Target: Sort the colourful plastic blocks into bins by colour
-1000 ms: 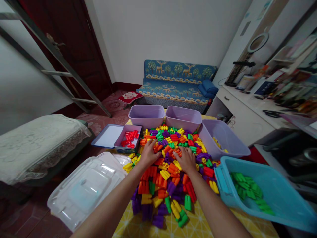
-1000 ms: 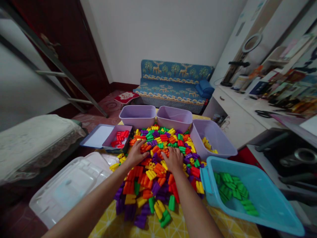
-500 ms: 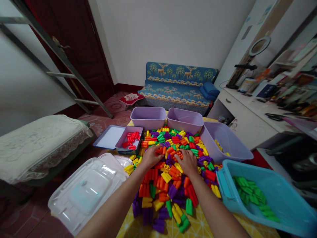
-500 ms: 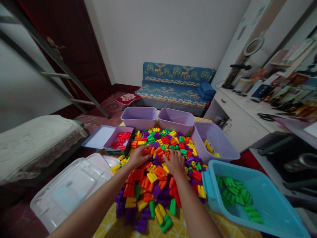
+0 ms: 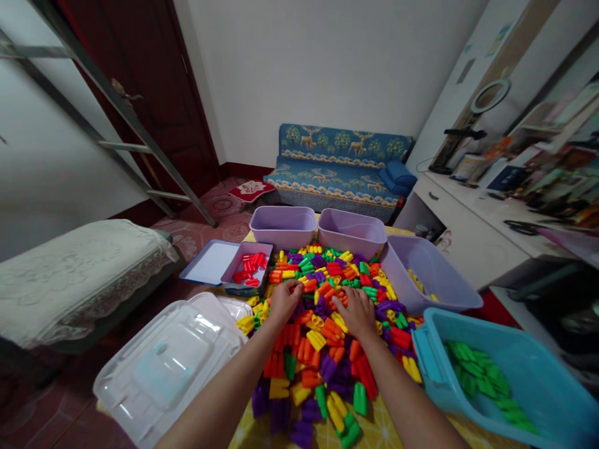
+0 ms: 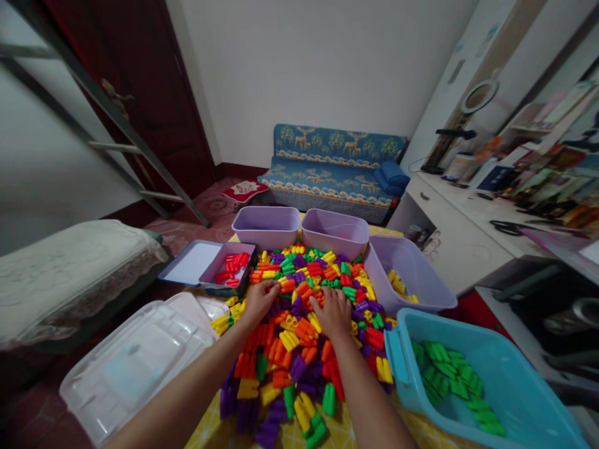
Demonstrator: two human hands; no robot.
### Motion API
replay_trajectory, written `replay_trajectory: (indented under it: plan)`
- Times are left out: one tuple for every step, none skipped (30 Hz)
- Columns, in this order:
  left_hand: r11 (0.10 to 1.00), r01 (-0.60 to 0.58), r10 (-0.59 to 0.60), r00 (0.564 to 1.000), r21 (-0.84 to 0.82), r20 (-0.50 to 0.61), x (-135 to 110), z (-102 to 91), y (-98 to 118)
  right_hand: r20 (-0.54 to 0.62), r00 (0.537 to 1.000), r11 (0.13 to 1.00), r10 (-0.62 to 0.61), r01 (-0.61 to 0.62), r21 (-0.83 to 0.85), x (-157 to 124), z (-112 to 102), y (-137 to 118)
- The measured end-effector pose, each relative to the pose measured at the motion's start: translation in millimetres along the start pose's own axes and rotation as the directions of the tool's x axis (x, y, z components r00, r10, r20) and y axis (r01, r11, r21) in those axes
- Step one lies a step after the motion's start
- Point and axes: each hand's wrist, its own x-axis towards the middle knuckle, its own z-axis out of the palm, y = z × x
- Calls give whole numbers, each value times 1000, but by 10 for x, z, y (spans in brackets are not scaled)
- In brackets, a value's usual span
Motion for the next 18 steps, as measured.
replay_trajectory:
  plan:
    - [1000, 3, -3, 1000, -13, -8, 6, -8, -28, 2, 1000, 1000, 0, 0, 1, 1, 0, 0]
    - [1000, 1, -1, 1000, -18, -13, 9, -17, -49, 4, 1000, 1000, 1, -1, 2, 3, -1, 0]
    - [1000, -4, 4, 1000, -28, -17, 10, -27, -63, 7, 1000, 1000, 2, -2, 2, 4, -1, 0]
    - [999, -12, 11, 1000, -42, -17, 8, -37, -68, 9, 1000, 1000, 4, -4, 2, 5, -2, 0]
    - [998, -24, 23, 1000, -59, -13, 5, -48, -66, 10, 1000, 1000, 4, -4, 2, 6, -3, 0]
    - [996, -38, 37, 999, -77, -6, 3, -60, -55, 11, 1000, 1000, 4, -4, 2, 6, -3, 0]
    - [994, -55, 55, 999, -91, -2, 3, -74, -38, 10, 1000, 1000, 3, -3, 2, 5, -2, 0]
    - [993, -76, 76, 997, -95, -3, 7, -89, -14, 9, 1000, 1000, 1, -1, 1, 5, -1, 1]
    - [992, -101, 101, 995, -74, -7, 18, -106, 13, 7, 1000, 1000, -1, 1, 0, 5, 1, 2]
    - [991, -127, 127, 992, -31, -12, 36, -124, 43, 6, 1000, 1000, -4, 4, -2, 5, 3, 4]
    - [988, -152, 153, 988, 23, -16, 64, -143, 74, 6, 1000, 1000, -5, 5, -6, 5, 6, 5]
    - [981, -174, 176, 984, 84, -12, 100, -161, 105, 6, 1000, 1000, -5, 6, -9, 7, 9, 6]
    - [971, -190, 193, 981, 143, -1, 145, -177, 134, 7, 1000, 1000, -5, 5, -14, 9, 11, 7]
    - [961, -199, 201, 980, 194, 13, 197, -190, 159, 8, 1000, 1000, -4, 4, -17, 11, 14, 8]
    - [951, -203, 202, 979, 234, 29, 254, -200, 181, 7, 1000, 1000, -3, 3, -20, 14, 15, 8]
    - [941, -202, 198, 979, 270, 44, 313, -205, 198, 7, 1000, 1000, 0, 0, -22, 16, 16, 8]
    - [929, -200, 190, 980, 310, 61, 372, -207, 211, 9, 1000, 1000, 2, -2, -22, 18, 16, 8]
    - [917, -194, 178, 981, 348, 76, 426, -204, 219, 11, 1000, 1000, 3, -3, -20, 20, 16, 9]
